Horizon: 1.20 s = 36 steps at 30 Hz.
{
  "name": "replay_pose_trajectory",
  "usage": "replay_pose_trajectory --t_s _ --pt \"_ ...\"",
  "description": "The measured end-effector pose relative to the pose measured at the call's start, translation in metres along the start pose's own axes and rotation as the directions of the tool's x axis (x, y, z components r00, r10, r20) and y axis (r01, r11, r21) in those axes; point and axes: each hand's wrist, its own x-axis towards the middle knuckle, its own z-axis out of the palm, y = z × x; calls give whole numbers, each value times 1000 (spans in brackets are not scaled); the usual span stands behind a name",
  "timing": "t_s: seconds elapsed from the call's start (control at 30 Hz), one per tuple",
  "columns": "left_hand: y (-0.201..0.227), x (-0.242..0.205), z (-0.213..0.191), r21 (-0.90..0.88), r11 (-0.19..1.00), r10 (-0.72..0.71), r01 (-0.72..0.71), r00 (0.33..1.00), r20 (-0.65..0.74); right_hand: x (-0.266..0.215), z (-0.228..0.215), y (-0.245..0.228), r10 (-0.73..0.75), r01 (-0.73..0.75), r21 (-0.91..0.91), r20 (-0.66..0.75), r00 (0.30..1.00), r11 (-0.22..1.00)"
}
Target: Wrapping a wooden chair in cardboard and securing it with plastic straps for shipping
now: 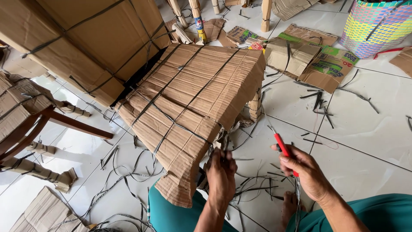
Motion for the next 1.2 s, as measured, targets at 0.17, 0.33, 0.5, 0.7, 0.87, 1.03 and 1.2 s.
replay_pose_trajectory --t_s 0.17,0.33,0.5,0.7,0.87,1.03,1.2 --pt "-4 -24 3 88 992 98 -89 988 -116 6 -11 -9 -51 52 45 -23 998 998" --pt "-4 -29 8 -42 996 66 -75 978 -196 11 -28 -17 -117 117 -11 -6 993 993" --pt "-16 -26 2 -121 988 -100 94 994 -51 1 -17 -97 87 -55 -414 60 994 908" --pt "-22 -28 4 -126 988 -110 93 985 -134 12 19 -154 121 163 -855 252 960 492" --pt "-21 -32 6 -96 992 -96 83 986 -139 33 51 -161 82 353 -900 384 920 255" --pt "-19 -35 13 -97 991 -103 89 984 -144 51 83 -159 123 405 -903 422 898 140" --pt "-7 -39 11 -140 988 -92 65 976 -196 57 87 -171 222 355 -930 368 903 99"
